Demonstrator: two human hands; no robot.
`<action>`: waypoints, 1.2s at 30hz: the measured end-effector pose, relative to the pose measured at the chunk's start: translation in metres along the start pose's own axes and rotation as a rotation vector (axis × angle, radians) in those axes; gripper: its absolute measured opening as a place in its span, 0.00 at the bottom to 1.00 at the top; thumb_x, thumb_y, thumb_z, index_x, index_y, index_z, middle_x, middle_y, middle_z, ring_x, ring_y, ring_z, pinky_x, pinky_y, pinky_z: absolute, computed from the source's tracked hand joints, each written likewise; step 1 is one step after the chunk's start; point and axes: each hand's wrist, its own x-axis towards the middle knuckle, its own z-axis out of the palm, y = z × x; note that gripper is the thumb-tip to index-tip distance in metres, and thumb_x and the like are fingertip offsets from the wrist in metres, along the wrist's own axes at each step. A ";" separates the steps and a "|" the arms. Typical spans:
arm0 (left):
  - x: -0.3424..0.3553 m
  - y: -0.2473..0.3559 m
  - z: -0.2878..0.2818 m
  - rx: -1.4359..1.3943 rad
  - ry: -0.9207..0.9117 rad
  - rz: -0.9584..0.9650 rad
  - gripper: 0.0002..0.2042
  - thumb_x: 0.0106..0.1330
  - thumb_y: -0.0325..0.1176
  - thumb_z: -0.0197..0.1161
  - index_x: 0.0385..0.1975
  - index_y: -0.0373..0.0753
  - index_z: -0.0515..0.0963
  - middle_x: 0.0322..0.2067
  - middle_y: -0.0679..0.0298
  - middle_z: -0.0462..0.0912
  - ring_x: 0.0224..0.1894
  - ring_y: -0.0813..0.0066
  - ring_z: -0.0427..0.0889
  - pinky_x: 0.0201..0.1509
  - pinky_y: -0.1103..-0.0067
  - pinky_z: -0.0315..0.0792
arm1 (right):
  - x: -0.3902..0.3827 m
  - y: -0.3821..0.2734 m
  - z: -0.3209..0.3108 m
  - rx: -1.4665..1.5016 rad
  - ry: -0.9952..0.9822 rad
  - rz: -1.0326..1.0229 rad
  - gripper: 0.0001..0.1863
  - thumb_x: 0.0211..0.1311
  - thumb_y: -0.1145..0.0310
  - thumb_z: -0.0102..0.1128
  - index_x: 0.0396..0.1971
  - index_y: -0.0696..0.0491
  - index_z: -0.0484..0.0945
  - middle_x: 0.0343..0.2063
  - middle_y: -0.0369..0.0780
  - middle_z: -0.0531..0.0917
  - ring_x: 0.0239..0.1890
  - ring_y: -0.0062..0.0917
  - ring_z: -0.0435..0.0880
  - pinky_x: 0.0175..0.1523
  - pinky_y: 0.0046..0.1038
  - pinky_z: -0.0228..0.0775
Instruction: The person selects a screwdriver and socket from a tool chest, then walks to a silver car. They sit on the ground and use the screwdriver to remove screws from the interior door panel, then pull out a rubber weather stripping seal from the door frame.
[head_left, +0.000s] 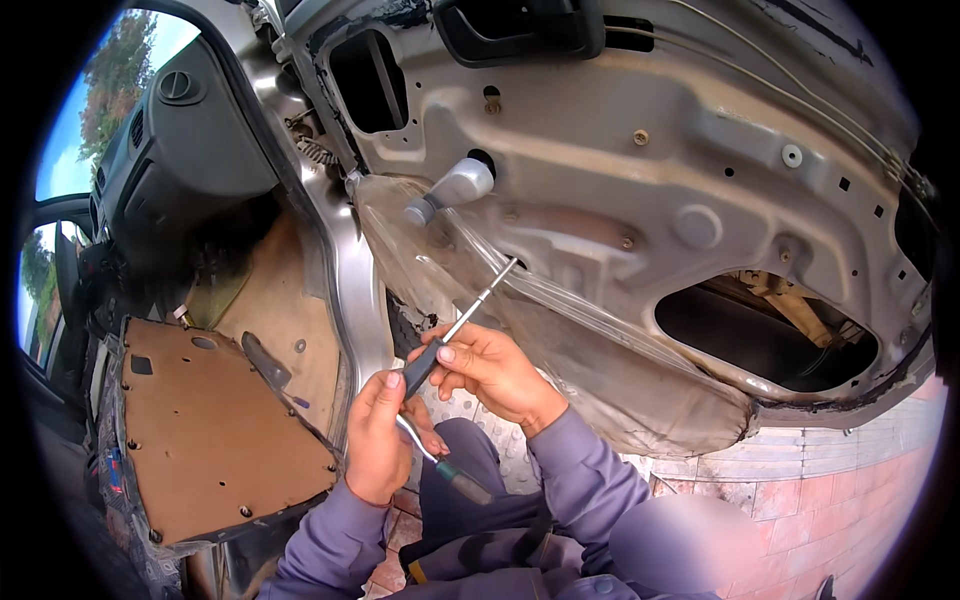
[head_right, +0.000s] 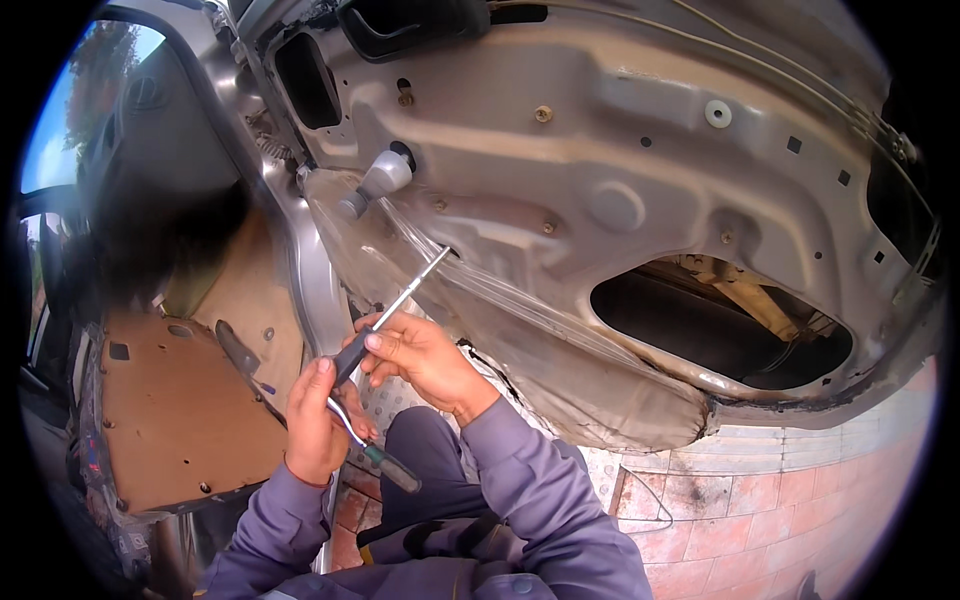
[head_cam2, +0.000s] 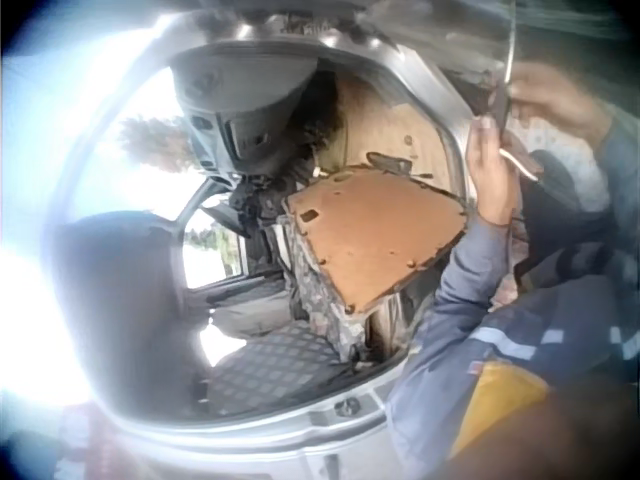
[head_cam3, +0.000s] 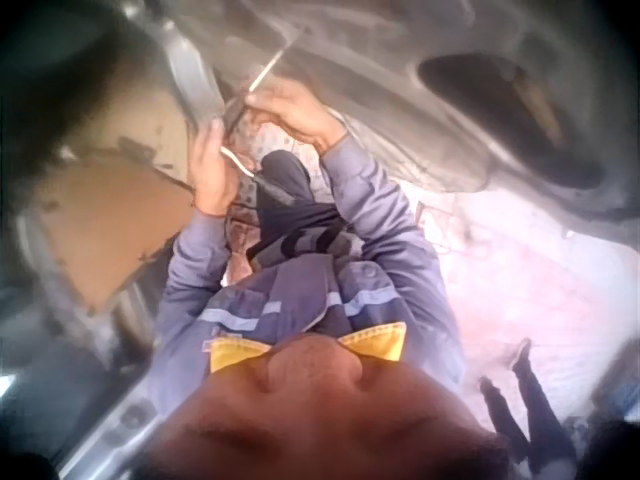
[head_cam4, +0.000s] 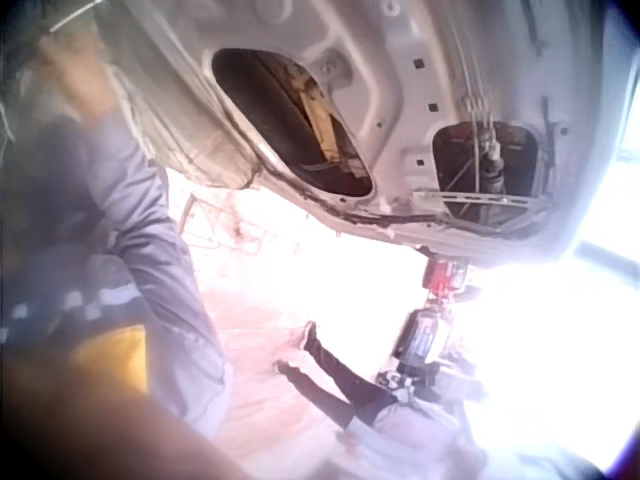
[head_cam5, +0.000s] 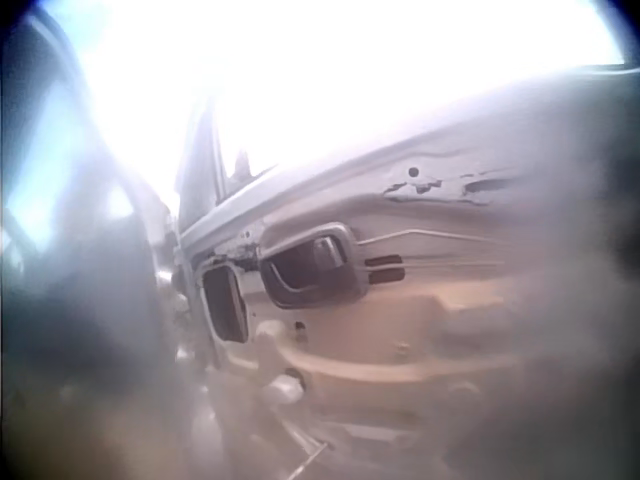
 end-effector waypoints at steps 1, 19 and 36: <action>0.000 0.003 0.002 -0.096 -0.021 -0.067 0.18 0.78 0.44 0.53 0.50 0.32 0.69 0.30 0.54 0.80 0.21 0.66 0.82 0.32 0.72 0.80 | 0.002 0.005 -0.003 -0.060 0.030 -0.017 0.19 0.69 0.57 0.66 0.42 0.60 0.77 0.31 0.38 0.82 0.26 0.19 0.81 0.31 0.22 0.78; -0.007 -0.019 0.006 0.548 0.022 0.431 0.16 0.73 0.32 0.61 0.55 0.34 0.69 0.36 0.57 0.81 0.30 0.70 0.85 0.33 0.75 0.79 | -0.005 -0.007 -0.008 -0.306 0.143 0.081 0.16 0.72 0.64 0.61 0.50 0.60 0.77 0.37 0.43 0.85 0.28 0.18 0.81 0.31 0.23 0.77; 0.015 -0.013 -0.014 0.955 0.047 0.913 0.14 0.70 0.25 0.63 0.53 0.33 0.72 0.40 0.60 0.77 0.36 0.73 0.81 0.39 0.81 0.76 | 0.000 0.006 -0.007 -0.142 0.080 0.102 0.16 0.70 0.62 0.64 0.47 0.58 0.76 0.30 0.37 0.80 0.30 0.18 0.81 0.32 0.24 0.76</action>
